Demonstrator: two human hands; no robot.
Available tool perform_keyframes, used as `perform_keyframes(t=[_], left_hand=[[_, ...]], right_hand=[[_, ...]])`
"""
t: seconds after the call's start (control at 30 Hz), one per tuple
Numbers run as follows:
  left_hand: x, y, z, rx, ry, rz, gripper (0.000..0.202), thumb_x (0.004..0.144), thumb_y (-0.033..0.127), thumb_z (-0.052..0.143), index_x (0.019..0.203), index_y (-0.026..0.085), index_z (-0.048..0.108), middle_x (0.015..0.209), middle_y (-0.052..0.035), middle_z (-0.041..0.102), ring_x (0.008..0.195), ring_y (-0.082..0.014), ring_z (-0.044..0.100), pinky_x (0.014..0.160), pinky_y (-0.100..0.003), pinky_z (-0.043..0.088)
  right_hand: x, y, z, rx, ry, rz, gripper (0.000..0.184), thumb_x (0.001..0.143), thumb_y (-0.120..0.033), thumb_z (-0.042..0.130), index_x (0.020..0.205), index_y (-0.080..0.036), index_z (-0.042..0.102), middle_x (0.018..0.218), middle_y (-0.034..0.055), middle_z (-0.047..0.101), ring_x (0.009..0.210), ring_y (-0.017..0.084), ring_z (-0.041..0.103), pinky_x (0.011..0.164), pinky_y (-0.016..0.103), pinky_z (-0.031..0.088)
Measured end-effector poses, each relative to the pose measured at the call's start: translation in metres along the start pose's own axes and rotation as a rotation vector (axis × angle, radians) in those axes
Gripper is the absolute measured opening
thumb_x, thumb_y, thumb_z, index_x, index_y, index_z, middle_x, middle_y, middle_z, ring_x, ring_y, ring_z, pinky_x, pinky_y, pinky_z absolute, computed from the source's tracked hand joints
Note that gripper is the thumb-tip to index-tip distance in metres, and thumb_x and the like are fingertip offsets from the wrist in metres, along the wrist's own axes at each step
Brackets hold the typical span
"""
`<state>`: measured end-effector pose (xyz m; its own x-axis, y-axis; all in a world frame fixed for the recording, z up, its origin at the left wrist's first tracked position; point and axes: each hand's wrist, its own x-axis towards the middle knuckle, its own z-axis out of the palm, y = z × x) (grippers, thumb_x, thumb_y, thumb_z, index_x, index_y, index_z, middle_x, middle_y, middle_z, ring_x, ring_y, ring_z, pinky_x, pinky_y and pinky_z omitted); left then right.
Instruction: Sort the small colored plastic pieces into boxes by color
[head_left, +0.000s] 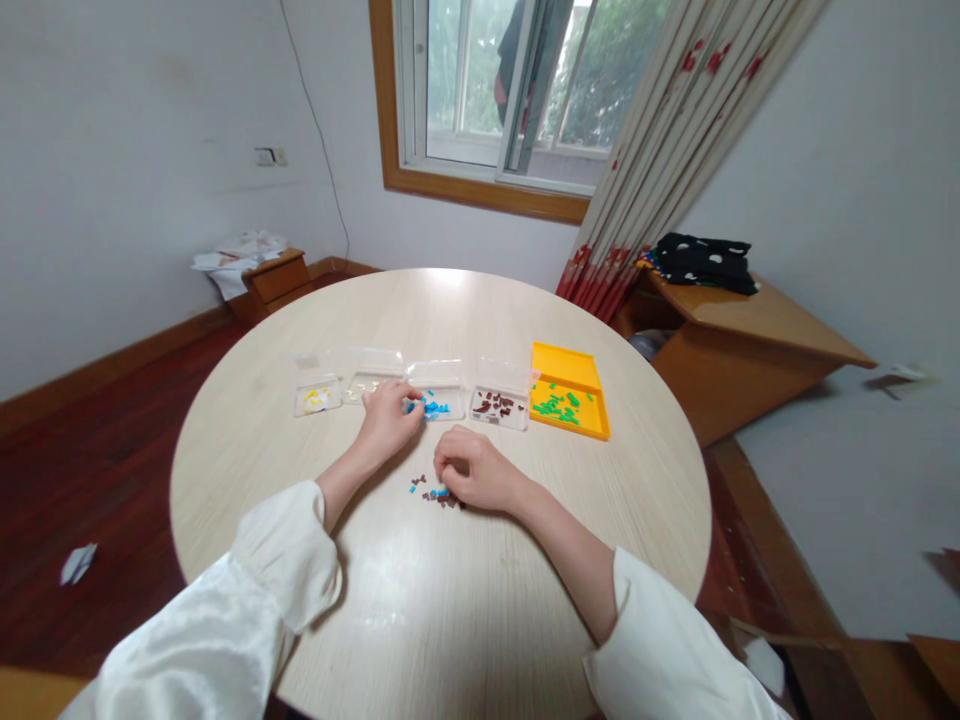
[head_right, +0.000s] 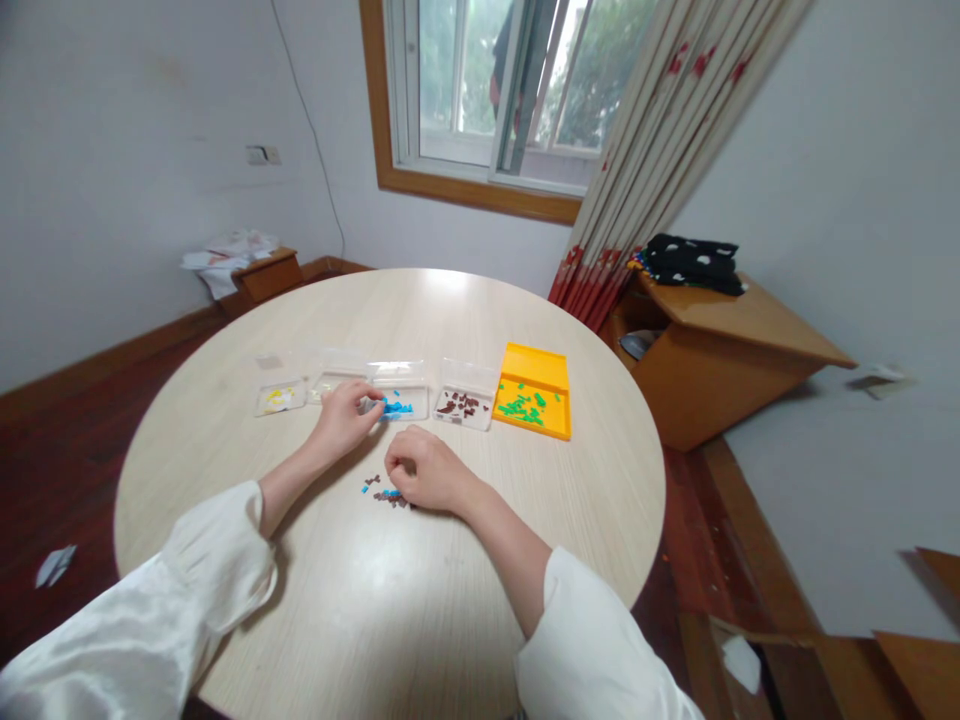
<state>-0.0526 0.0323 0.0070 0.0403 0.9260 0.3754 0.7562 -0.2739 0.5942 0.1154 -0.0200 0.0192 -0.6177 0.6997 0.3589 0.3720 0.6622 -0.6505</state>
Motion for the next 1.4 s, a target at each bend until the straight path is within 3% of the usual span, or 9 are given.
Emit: perform_keyframes(t=[0.4, 0.57, 0.83, 1.17, 1.4], left_hand=[[0.000, 0.002, -0.001, 0.013, 0.003, -0.013, 0.008, 0.072, 0.020, 0.055, 0.071, 0.019, 0.063, 0.081, -0.0039, 0.066, 0.085, -0.0227, 0.057, 0.080, -0.040, 0.036], [0.000, 0.003, -0.001, 0.026, 0.012, -0.023, 0.006, 0.072, 0.022, 0.057, 0.068, 0.019, 0.061, 0.079, -0.0036, 0.065, 0.084, -0.0227, 0.056, 0.080, -0.040, 0.035], [0.000, 0.000, 0.001, 0.032, 0.013, -0.008, 0.005, 0.071, 0.021, 0.056, 0.069, 0.019, 0.061, 0.079, -0.0037, 0.065, 0.083, -0.0221, 0.056, 0.079, -0.039, 0.036], [0.000, 0.002, 0.000, 0.003, 0.017, -0.006, 0.004, 0.069, 0.017, 0.057, 0.070, 0.019, 0.060, 0.079, -0.0032, 0.065, 0.083, -0.0221, 0.056, 0.078, -0.038, 0.036], [0.001, 0.004, -0.003, 0.018, -0.029, -0.036, 0.007, 0.074, 0.023, 0.057, 0.071, 0.018, 0.061, 0.082, -0.0047, 0.065, 0.084, -0.0230, 0.056, 0.079, -0.040, 0.035]], right_hand=[[-0.003, 0.002, -0.013, 0.294, -0.257, 0.254, 0.015, 0.065, -0.003, 0.053, 0.070, -0.015, 0.062, 0.070, -0.0016, 0.058, 0.059, 0.008, 0.055, 0.060, 0.020, 0.046], [-0.002, 0.002, -0.014, 0.211, -0.257, 0.186, 0.012, 0.064, -0.004, 0.059, 0.067, -0.015, 0.064, 0.071, -0.0007, 0.060, 0.069, 0.010, 0.056, 0.068, 0.022, 0.046], [-0.001, 0.001, -0.014, 0.205, -0.262, 0.198, 0.012, 0.067, -0.004, 0.059, 0.066, -0.015, 0.064, 0.069, -0.0010, 0.060, 0.064, 0.009, 0.055, 0.063, 0.020, 0.046], [-0.001, 0.004, -0.010, 0.202, -0.180, 0.282, 0.014, 0.068, -0.003, 0.055, 0.069, -0.014, 0.064, 0.063, -0.0019, 0.059, 0.058, 0.008, 0.051, 0.057, 0.019, 0.042], [-0.001, 0.004, -0.012, 0.175, -0.204, 0.218, 0.012, 0.066, -0.005, 0.062, 0.072, -0.015, 0.067, 0.069, -0.0006, 0.062, 0.064, 0.009, 0.055, 0.062, 0.021, 0.045]])
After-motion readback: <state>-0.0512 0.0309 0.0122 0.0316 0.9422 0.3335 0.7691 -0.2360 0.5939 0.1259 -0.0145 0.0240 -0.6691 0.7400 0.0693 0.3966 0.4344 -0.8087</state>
